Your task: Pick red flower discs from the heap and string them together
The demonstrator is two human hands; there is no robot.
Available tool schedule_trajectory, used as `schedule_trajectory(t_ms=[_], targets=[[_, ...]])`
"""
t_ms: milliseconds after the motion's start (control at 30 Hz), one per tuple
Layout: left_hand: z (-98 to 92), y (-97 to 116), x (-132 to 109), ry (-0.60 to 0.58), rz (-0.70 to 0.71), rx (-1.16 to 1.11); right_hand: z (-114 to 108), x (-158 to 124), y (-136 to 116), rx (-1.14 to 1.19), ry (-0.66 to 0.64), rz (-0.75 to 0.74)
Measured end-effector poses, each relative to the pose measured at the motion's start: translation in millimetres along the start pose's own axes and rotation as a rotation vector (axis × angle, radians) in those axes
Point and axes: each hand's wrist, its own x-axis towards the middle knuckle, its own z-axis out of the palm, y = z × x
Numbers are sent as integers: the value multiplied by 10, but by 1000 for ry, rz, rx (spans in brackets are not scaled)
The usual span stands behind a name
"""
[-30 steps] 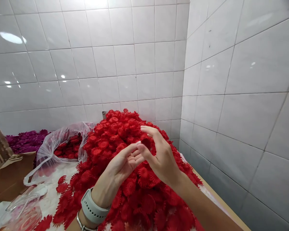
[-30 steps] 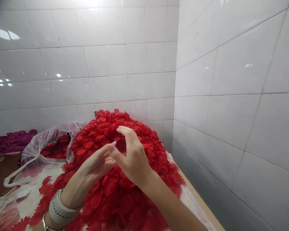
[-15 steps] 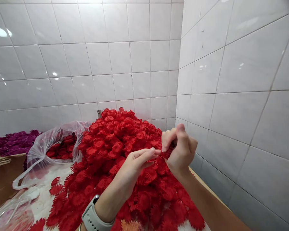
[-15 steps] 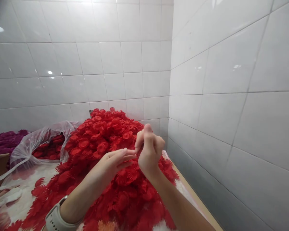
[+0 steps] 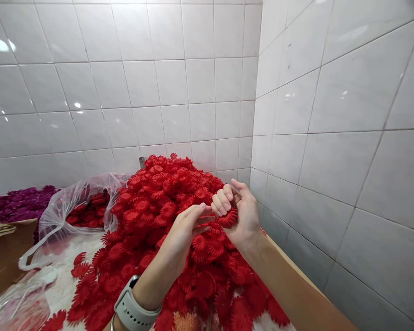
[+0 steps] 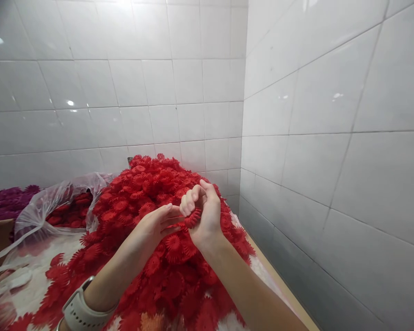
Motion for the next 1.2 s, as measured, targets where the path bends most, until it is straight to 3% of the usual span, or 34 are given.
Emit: schedule_trajectory(t_ms=[367,467,700,867,1033,1200], targets=[[-12,19,13,58,52,38,69,-69,3,228,150,95],[27,24,-26,64,183,200,27,-5,7,230,248,160],[37,-29,-73,-79,539,625,-21,55,30,198,367,127],[10,-76,-27,40,767,805,68,-33,73,168,346,104],[40,-152,-5,66,999,1010,48,-21,77,147,318,48],[88,-257,-9,63,1078,1089,27,3,65,119,281,32]])
